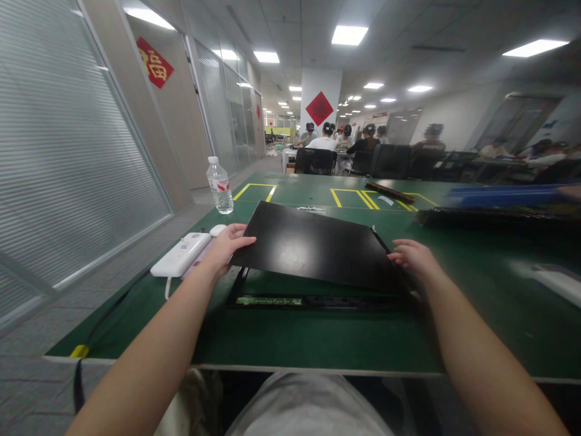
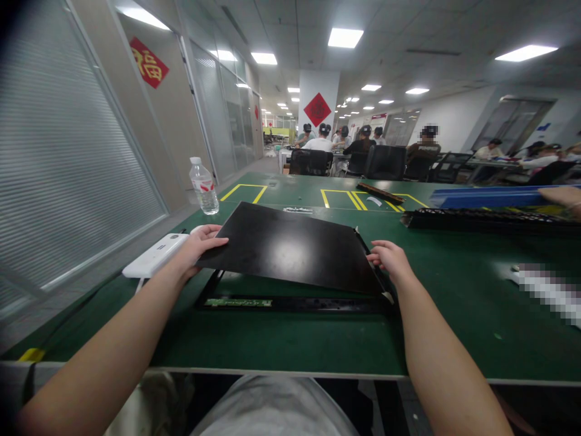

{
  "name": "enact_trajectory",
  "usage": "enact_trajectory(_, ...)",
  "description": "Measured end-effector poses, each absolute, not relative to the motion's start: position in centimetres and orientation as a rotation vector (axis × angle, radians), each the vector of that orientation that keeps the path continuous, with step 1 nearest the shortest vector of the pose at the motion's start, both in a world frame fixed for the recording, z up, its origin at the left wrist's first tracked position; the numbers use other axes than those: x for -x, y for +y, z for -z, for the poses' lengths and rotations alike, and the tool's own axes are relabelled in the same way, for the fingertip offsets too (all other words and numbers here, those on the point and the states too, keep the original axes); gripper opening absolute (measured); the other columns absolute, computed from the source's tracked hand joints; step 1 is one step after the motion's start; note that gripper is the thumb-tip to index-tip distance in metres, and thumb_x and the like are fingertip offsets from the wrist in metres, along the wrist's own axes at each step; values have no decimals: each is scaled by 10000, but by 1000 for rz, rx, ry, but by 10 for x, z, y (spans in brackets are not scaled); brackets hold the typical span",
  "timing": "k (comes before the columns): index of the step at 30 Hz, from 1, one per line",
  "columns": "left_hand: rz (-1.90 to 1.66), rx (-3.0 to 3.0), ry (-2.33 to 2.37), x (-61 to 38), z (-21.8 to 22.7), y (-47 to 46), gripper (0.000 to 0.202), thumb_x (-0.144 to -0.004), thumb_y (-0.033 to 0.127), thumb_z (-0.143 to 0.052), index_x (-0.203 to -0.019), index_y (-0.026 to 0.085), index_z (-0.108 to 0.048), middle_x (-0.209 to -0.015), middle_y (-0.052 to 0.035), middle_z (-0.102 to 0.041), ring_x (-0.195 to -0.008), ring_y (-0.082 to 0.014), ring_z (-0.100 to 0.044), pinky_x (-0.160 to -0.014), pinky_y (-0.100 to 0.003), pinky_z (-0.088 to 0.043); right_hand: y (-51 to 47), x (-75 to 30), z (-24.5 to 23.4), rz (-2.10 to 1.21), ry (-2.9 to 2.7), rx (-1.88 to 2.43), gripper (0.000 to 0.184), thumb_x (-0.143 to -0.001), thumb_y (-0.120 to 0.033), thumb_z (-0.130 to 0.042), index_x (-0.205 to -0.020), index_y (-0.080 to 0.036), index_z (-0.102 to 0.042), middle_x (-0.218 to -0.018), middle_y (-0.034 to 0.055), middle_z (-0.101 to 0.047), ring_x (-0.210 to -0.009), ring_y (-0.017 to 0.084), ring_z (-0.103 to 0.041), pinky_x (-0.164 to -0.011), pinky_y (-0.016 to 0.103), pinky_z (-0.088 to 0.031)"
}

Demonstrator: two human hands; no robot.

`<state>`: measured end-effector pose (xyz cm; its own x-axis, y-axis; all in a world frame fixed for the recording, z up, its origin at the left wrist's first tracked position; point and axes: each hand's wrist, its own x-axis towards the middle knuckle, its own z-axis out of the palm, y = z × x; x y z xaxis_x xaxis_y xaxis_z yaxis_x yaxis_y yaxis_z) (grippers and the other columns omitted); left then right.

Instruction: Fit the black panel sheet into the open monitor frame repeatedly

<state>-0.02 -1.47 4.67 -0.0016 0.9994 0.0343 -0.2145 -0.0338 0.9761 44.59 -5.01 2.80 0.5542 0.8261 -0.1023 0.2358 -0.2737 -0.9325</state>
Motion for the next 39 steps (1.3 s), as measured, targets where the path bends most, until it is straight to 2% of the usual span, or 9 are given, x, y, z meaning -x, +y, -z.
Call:
enact_trajectory(6,-1291,-1079,1079,-1,-44,-12,491,-501,109,-852,-910,155,-586,-767,-29,-740,-616,-169,-693,-587,-255,-535,-49,-448,-26,-728,-877,1819,286,-727,-106,-571,-1001,-144,-643,-615,70,-691,-430,96,-504,-393,185,-305)
enact_trajectory(14,-1245,-1088,1101,-3,-42,-13,488,-524,86,-856,-906,171,-565,-766,-25,-740,-601,-175,-698,-560,-255,-537,-46,-456,-19,-667,-917,1839,314,-740,-234,-645,-1041,-147,-667,-656,102,-714,-460,135,-556,-407,221,-341)
enact_trajectory(26,-1214,-1079,1144,-7,-42,-17,509,-512,82,-865,-903,171,-553,-780,-35,-751,-591,-173,-695,-549,-257,-540,-47,-459,-17,-650,-932,1850,291,-747,-228,-634,-1021,-141,-678,-649,108,-708,-480,149,-583,-426,231,-368)
enact_trajectory(32,-1201,-1066,1181,-9,-43,-19,491,-514,72,-855,-896,167,-562,-783,-43,-751,-595,-179,-696,-549,-261,-531,-51,-451,-23,-602,-938,1910,207,-743,-139,-571,-921,-147,-676,-679,102,-717,-543,146,-617,-466,218,-408)
enact_trajectory(39,-1183,-1026,1226,-8,-41,-17,463,-511,100,-852,-884,182,-589,-743,-23,-733,-591,-194,-693,-543,-273,-533,-44,-464,-10,-529,-1045,1949,244,-725,-189,-600,-947,-164,-696,-682,73,-726,-566,158,-614,-522,240,-437)
